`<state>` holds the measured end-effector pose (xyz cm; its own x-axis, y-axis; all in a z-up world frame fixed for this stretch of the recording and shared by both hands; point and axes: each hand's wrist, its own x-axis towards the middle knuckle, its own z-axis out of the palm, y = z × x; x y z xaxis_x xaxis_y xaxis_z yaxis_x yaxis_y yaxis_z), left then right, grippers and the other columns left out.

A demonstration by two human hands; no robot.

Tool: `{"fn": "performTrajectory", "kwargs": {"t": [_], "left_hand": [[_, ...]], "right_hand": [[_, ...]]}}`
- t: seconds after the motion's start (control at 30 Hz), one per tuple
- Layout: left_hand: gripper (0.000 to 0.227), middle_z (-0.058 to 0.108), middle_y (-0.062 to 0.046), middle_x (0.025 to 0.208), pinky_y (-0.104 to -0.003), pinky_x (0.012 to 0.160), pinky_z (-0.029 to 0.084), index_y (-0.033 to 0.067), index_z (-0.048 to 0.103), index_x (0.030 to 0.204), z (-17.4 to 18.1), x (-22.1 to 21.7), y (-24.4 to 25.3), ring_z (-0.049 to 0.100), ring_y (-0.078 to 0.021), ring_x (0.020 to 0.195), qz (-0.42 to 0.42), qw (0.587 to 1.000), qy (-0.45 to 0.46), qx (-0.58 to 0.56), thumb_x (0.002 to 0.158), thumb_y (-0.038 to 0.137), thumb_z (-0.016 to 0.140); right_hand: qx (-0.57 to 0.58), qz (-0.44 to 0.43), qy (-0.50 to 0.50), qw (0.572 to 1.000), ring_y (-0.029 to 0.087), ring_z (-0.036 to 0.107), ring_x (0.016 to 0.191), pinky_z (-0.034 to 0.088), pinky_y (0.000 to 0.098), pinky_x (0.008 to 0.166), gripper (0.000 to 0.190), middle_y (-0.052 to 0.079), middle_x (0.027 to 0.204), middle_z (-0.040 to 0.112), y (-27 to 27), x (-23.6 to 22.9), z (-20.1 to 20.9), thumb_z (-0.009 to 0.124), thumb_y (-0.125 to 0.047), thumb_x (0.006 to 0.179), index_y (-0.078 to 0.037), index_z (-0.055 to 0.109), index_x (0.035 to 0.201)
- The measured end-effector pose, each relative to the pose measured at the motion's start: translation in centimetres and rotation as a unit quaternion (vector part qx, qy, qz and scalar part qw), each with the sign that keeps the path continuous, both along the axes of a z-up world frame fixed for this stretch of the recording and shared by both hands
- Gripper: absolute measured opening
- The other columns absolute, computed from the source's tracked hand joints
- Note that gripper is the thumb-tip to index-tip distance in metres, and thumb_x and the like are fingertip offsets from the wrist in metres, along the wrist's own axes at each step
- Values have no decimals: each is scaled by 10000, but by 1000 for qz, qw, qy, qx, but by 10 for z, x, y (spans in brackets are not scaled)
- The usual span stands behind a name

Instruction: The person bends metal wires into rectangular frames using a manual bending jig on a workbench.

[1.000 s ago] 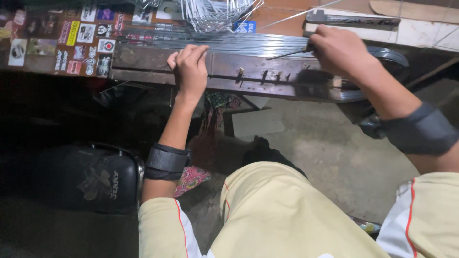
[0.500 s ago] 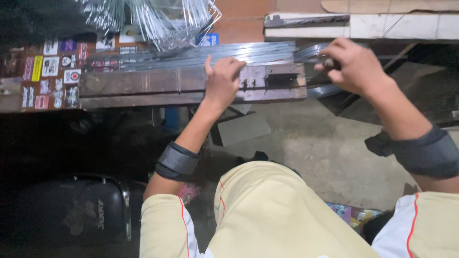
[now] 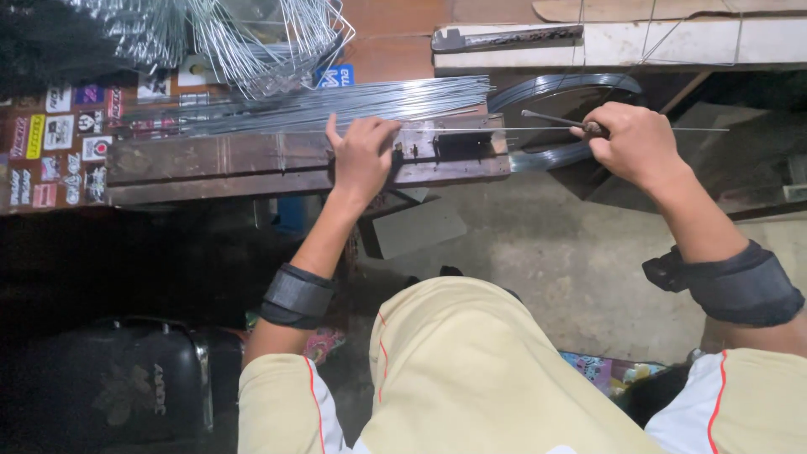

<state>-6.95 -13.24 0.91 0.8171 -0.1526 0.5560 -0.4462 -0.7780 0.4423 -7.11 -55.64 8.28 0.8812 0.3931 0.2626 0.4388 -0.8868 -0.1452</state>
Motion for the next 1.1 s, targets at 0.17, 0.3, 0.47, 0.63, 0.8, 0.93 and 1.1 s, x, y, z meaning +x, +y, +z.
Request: {"fn": "performTrajectory", "kwargs": {"t": [0.17, 0.3, 0.47, 0.63, 0.8, 0.93, 1.1], "left_hand": [[162, 693, 28, 982, -678, 1149, 174, 194, 761, 1038, -9, -7, 6, 645, -210, 1023, 19, 1000, 2, 21, 903, 108, 735], [180, 689, 29, 1002, -688, 1189, 155, 192, 760, 1071, -22, -13, 9, 636, -199, 1045, 17, 999, 1, 44, 914, 106, 744], [209, 699, 48, 1001, -741, 1154, 110, 199, 764, 1033, -18, -17, 6, 631, -202, 1041, 52, 995, -17, 85, 855, 90, 753], [245, 694, 52, 1036, -751, 1163, 101, 194, 761, 1032, -21, -26, 5, 617, -205, 1089, 79, 990, -23, 111, 825, 66, 739], [330, 666, 46, 1153, -755, 1172, 105, 211, 762, 1131, -26, -35, 3, 563, -228, 1202, 103, 987, -16, 122, 833, 72, 745], [379, 637, 19, 1244, -758, 1161, 98, 218, 762, 1202, -34, -40, -1, 516, -265, 1286, 101, 985, -18, 136, 833, 132, 749], [359, 524, -67, 1480, -801, 1115, 26, 235, 706, 1323, -39, -48, -11, 349, -386, 1464, 123, 985, 12, 118, 985, 356, 697]], "right_hand": [[5, -9, 1, 1000, 320, 692, 856, 534, 442, 680, 110, 57, 961, 726, -7, 9, -11, 728, -243, 961, -137, 749, 944], [4, 0, 1, 1000, 315, 695, 841, 533, 441, 670, 130, 55, 938, 727, -8, 14, -18, 735, -267, 960, -143, 754, 928], [3, 5, -2, 1000, 325, 695, 824, 532, 444, 656, 209, 65, 918, 723, -3, 22, -21, 750, -332, 978, -136, 750, 906], [-15, -1, 6, 1000, 335, 691, 802, 527, 449, 636, 252, 69, 890, 719, 0, 29, -30, 755, -366, 970, -133, 745, 872], [-13, -11, 19, 1000, 333, 691, 816, 526, 450, 634, 248, 59, 907, 721, -3, 32, -34, 746, -362, 964, -132, 744, 873], [-17, -17, 27, 999, 333, 694, 828, 526, 454, 634, 253, 61, 903, 720, -7, 32, -37, 746, -369, 962, -131, 747, 875], [-24, -13, 33, 999, 331, 697, 845, 530, 456, 645, 243, 61, 914, 726, -13, 31, -43, 750, -376, 963, -144, 760, 892]]}}
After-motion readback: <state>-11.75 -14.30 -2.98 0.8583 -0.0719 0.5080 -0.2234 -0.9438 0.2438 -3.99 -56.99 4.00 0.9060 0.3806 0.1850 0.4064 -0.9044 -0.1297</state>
